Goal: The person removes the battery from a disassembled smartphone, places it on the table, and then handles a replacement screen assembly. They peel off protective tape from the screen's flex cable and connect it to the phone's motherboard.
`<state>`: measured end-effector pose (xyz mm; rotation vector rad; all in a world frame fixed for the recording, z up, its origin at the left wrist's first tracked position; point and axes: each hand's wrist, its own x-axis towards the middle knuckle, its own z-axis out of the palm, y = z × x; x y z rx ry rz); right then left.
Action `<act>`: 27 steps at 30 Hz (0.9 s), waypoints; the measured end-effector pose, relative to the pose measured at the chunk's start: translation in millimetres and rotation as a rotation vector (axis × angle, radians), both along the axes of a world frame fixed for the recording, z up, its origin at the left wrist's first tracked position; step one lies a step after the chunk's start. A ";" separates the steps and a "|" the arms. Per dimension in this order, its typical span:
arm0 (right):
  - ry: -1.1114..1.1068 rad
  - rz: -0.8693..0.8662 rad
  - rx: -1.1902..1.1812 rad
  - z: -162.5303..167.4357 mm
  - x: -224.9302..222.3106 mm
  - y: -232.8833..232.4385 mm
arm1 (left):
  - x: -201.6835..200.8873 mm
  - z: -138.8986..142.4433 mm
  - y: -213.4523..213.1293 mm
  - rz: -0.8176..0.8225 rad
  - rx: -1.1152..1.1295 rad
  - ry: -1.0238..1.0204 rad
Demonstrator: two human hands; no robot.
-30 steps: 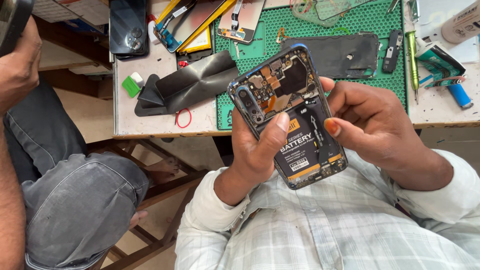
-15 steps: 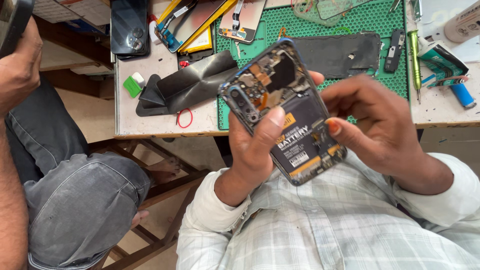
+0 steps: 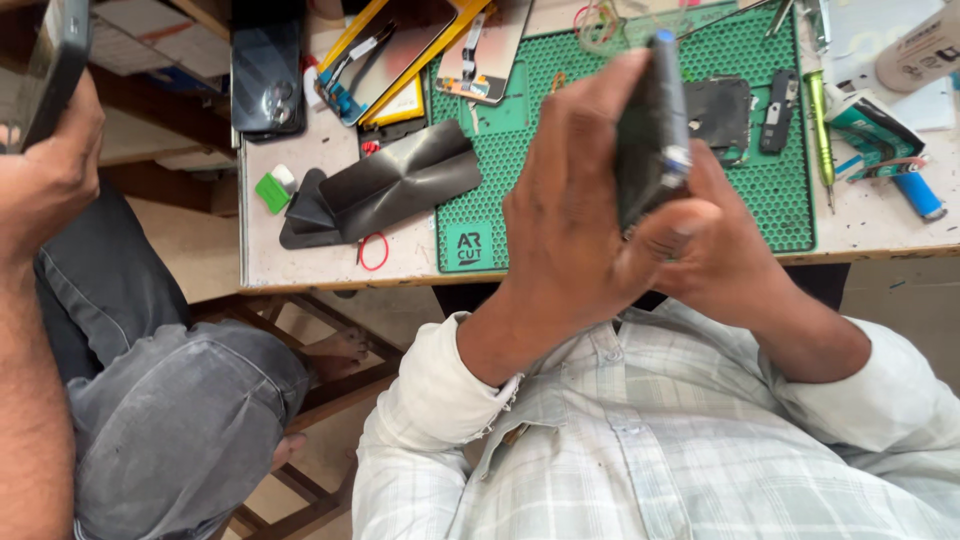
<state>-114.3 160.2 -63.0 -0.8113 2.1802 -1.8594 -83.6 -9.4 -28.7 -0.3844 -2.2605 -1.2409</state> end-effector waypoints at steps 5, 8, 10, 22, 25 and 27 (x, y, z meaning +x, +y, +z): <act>-0.050 0.039 -0.135 -13.5 -4.8 7.7 | -6.9 7.1 10.3 0.010 -0.127 0.075; -0.154 0.018 -0.235 -7.0 -3.5 9.2 | -7.8 5.2 0.4 -0.039 0.004 0.059; -0.113 0.010 -0.257 0.9 -1.7 10.2 | -7.8 2.0 -6.6 -0.063 0.172 0.029; -0.477 -0.077 -0.854 -4.1 6.7 22.1 | -2.3 -9.8 -31.6 0.134 0.597 0.200; -0.369 -0.104 -0.869 -7.6 5.2 32.1 | -7.3 -14.9 -48.2 0.143 0.748 0.211; -0.215 -0.127 -0.734 -7.6 -0.2 40.8 | -12.4 -19.8 -62.9 0.054 0.979 0.108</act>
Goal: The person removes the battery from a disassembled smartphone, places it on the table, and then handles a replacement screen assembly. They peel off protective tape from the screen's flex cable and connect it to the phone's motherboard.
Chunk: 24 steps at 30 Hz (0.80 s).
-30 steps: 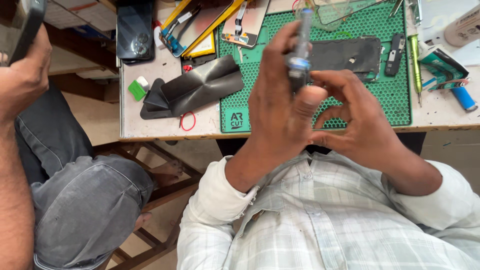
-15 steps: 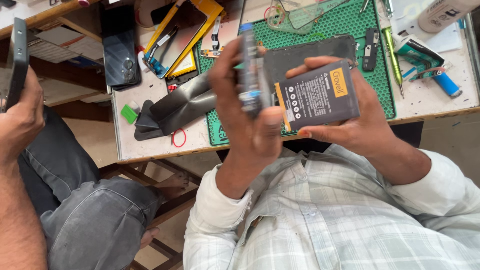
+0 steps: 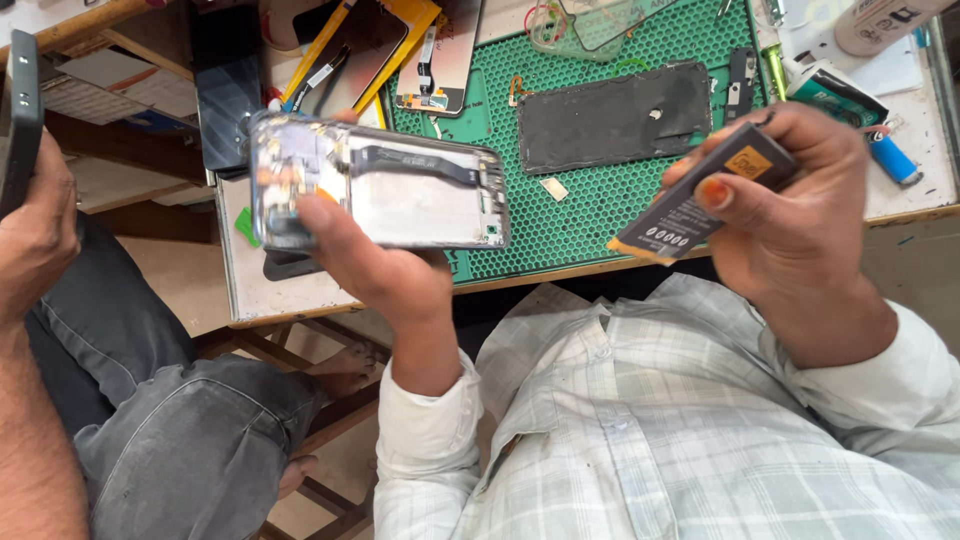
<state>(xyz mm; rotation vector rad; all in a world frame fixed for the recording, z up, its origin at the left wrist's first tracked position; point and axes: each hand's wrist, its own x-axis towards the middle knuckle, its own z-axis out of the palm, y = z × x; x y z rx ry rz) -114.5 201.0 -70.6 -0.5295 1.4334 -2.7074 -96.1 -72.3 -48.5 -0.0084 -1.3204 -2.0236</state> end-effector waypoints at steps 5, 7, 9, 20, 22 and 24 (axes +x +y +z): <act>0.269 -0.152 0.254 1.7 -13.3 8.5 | -14.6 -21.9 -20.8 -0.268 0.188 -0.189; 0.288 -0.185 0.328 4.4 -14.8 6.7 | -15.1 -30.6 -21.6 -0.381 0.233 -0.272; 0.278 -0.194 0.372 8.4 -15.3 2.4 | -12.9 -36.5 -20.8 -0.460 0.210 -0.331; 0.074 0.082 0.107 13.6 -12.3 -6.7 | -4.0 -18.1 -31.3 0.032 -0.765 -0.707; 0.111 0.073 0.129 7.3 -11.3 -5.9 | -3.9 -17.0 -31.1 0.138 -0.971 -0.711; 0.111 0.036 0.172 1.2 -10.6 -4.8 | -4.3 -16.2 -31.8 0.269 -1.230 -0.677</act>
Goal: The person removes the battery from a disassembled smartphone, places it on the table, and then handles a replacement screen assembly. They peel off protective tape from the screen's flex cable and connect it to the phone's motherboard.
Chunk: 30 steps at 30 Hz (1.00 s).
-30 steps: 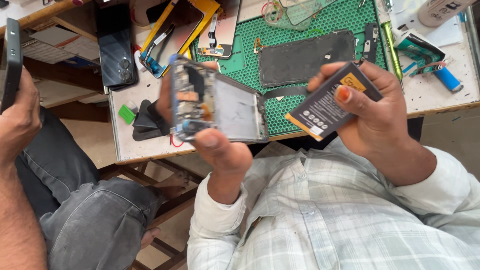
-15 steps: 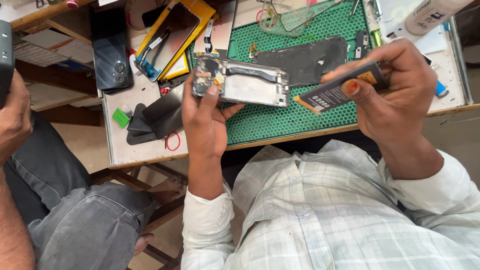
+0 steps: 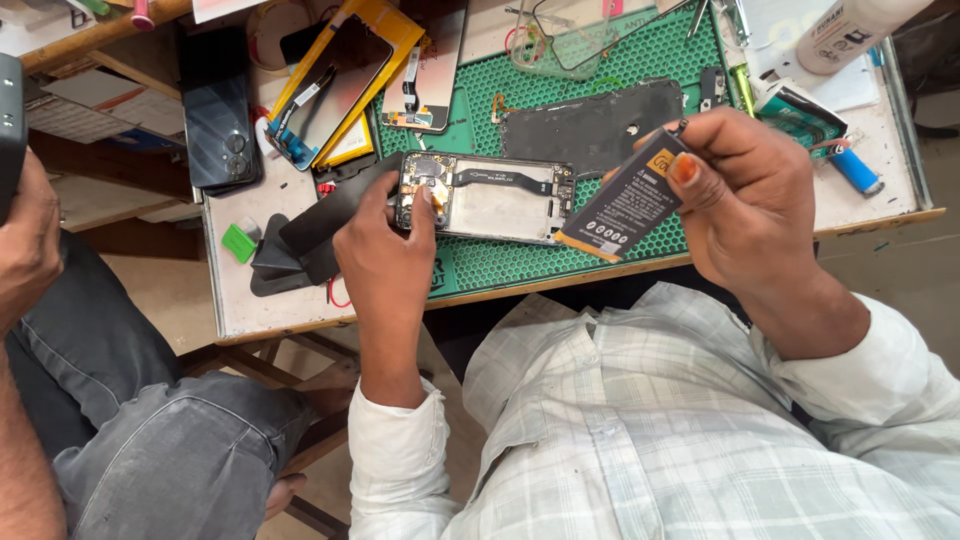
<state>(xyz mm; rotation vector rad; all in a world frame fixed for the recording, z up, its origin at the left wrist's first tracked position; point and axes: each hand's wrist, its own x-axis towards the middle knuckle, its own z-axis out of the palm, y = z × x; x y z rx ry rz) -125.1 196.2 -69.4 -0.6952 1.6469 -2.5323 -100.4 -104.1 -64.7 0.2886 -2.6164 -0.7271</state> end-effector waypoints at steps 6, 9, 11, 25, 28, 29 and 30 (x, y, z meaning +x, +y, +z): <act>0.110 -0.204 0.275 -4.7 0.8 1.7 | 5.2 23.6 5.7 0.138 -0.354 0.092; 0.260 -0.207 0.358 1.8 3.6 -2.6 | 12.1 44.3 24.5 -0.102 -0.039 0.172; 0.368 -0.215 0.410 8.6 6.3 -7.2 | 18.7 51.3 45.6 -0.397 0.230 0.244; 0.837 -0.452 0.511 47.2 16.5 -35.5 | 25.6 32.8 105.2 -0.668 0.515 0.678; 0.829 -0.381 0.428 51.5 15.6 -33.3 | 27.8 29.6 102.8 -0.678 0.533 0.690; 0.821 -0.360 0.421 52.2 15.5 -32.5 | 29.0 27.4 103.9 -0.672 0.557 0.669; 0.812 -0.339 0.415 53.0 15.8 -31.5 | 29.3 24.7 105.1 -0.665 0.574 0.654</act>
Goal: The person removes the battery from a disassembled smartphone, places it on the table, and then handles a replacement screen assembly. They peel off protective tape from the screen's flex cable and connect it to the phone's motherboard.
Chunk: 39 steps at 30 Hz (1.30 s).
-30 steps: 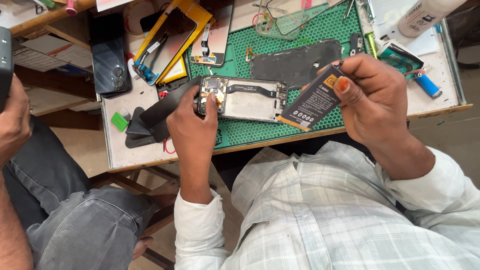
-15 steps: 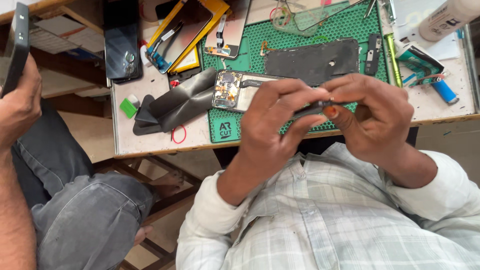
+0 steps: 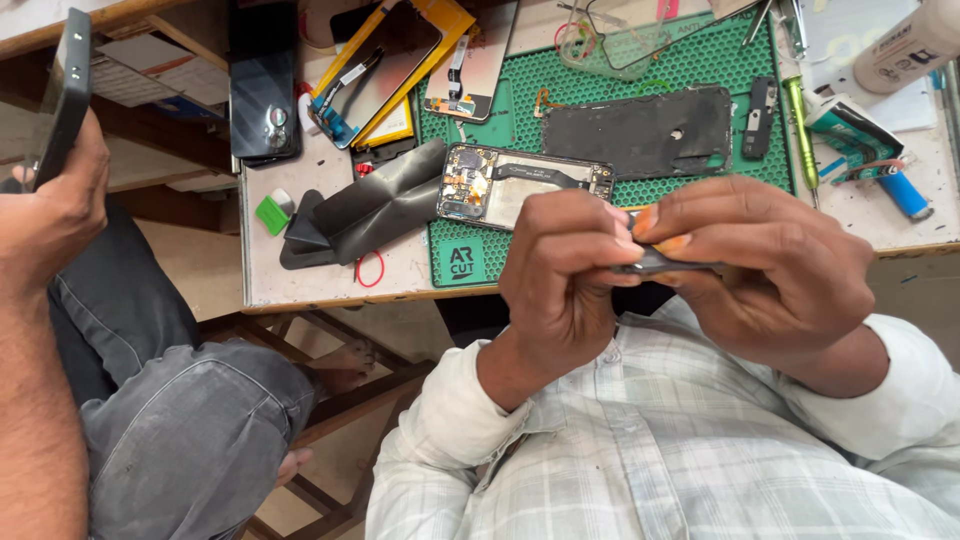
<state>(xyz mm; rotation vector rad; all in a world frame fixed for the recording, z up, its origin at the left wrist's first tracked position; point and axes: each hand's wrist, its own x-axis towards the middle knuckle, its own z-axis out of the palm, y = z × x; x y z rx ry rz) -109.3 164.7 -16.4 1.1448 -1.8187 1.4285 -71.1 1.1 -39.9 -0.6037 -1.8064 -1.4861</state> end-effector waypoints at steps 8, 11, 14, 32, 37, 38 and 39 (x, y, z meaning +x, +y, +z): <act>0.099 -0.239 0.103 -4.7 9.3 -7.5 | -4.2 -22.6 18.8 -0.084 0.136 -0.089; 0.093 -0.225 0.110 -10.5 9.9 -5.2 | -3.3 -27.8 30.6 -0.053 0.216 -0.073; 0.077 -0.176 0.152 -17.4 11.0 10.8 | 4.3 -30.6 30.6 -0.105 0.163 -0.068; -0.573 0.663 0.211 -49.8 8.5 9.4 | 43.5 -35.0 -26.6 -0.466 0.411 -0.387; -0.619 0.741 0.321 -57.0 6.4 15.9 | 47.3 -41.6 -41.1 -0.503 0.284 -0.518; -0.624 0.692 0.380 -55.9 5.6 19.3 | 47.4 -41.2 -45.0 -0.438 0.204 -0.574; -0.627 0.643 0.439 -54.7 3.9 22.5 | 45.4 -40.6 -49.9 -0.317 0.105 -0.572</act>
